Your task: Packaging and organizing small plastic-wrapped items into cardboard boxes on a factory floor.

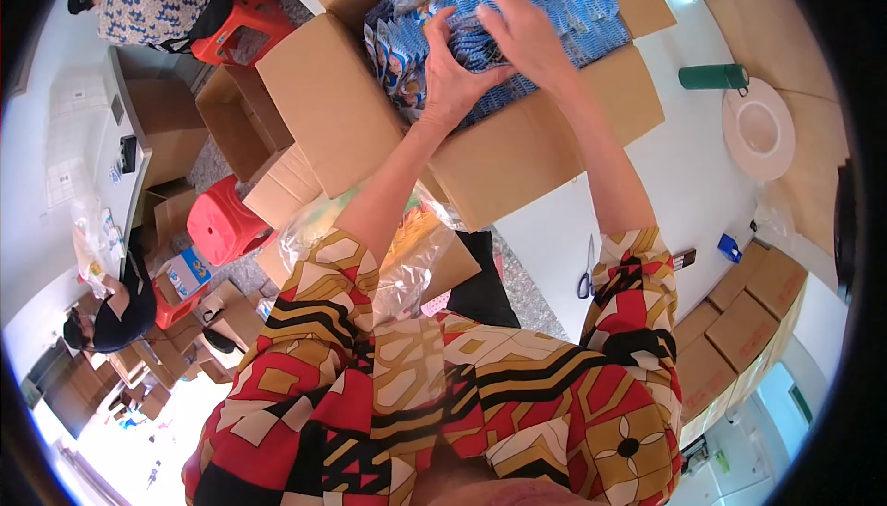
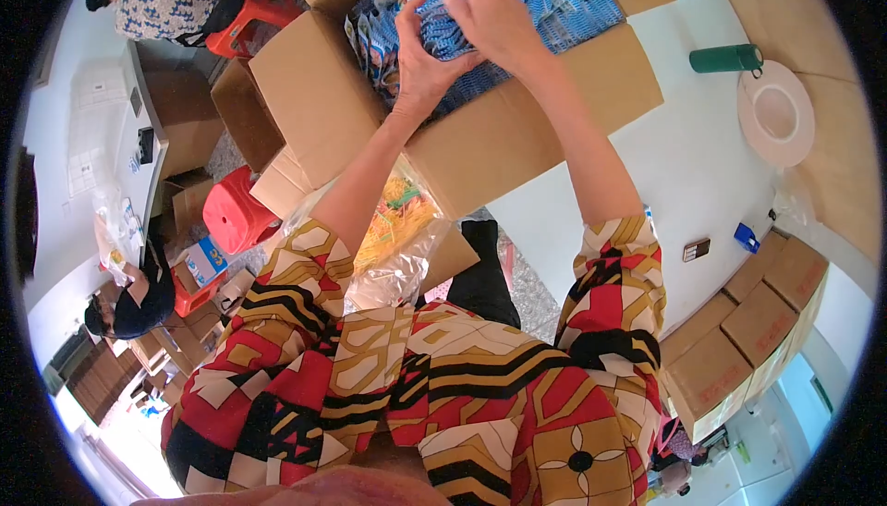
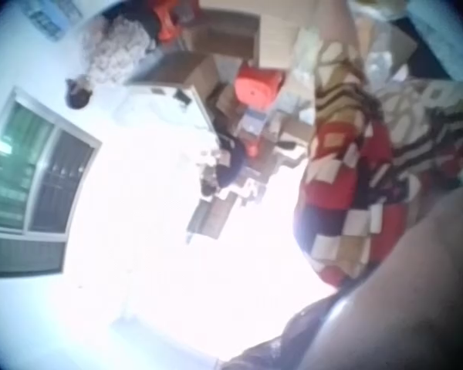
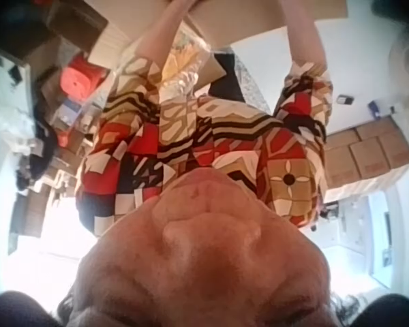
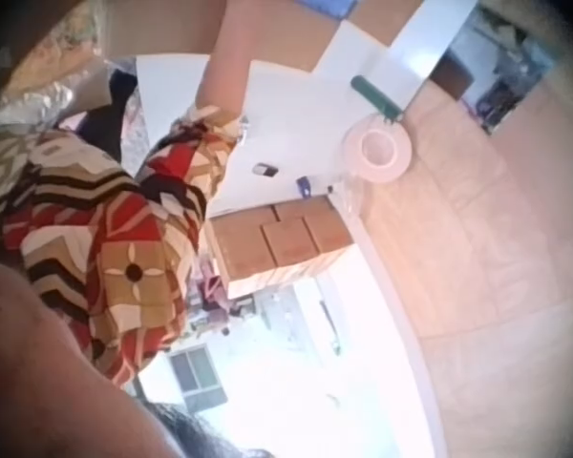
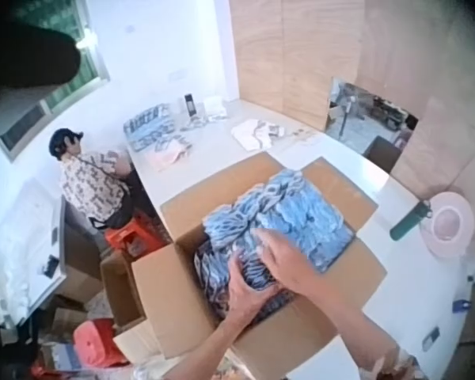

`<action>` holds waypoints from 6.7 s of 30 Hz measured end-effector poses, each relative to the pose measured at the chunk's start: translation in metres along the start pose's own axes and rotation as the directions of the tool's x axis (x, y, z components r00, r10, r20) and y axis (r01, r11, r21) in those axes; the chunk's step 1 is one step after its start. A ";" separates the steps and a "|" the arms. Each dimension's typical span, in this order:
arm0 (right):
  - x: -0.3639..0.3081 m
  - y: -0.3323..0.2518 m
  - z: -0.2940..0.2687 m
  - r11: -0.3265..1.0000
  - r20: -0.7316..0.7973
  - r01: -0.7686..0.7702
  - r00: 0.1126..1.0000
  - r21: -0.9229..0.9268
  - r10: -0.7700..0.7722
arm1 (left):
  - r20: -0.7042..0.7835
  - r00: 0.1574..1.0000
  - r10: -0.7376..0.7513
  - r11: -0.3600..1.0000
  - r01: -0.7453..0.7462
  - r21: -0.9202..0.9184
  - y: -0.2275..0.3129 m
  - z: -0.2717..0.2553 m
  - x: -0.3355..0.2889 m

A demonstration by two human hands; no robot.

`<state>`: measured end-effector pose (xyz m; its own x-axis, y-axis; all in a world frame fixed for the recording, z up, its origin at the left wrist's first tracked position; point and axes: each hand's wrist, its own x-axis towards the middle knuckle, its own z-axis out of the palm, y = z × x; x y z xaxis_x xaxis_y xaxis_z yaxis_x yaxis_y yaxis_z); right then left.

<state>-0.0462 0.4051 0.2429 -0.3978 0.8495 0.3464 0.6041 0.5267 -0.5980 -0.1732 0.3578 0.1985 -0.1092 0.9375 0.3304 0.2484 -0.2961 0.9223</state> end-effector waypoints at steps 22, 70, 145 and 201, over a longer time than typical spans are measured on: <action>-0.025 0.014 0.013 0.616 0.002 -0.296 0.902 0.730 0.431 | 0.055 0.998 -0.028 1.000 0.028 0.006 -0.002 0.010 -0.003; 0.026 -0.003 0.083 0.968 0.047 -0.140 0.990 0.210 0.134 | 0.008 0.996 0.090 0.978 -0.090 0.187 -0.043 -0.087 0.094; 0.011 -0.001 0.113 0.937 -0.074 -0.054 0.997 -0.346 0.030 | 0.272 0.954 0.122 0.669 -0.282 0.688 -0.057 -0.091 0.077; -0.534 0.006 0.095 0.365 -0.262 -0.673 0.642 -0.643 0.721 | 0.210 0.930 -0.302 0.593 0.011 0.805 -0.059 -0.274 -0.274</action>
<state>0.1045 -0.0483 -0.0138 0.3611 0.9323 -0.0192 0.9325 -0.3609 0.0133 -0.4217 0.0681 0.1089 0.0256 0.9996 -0.0138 0.9211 -0.0182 0.3890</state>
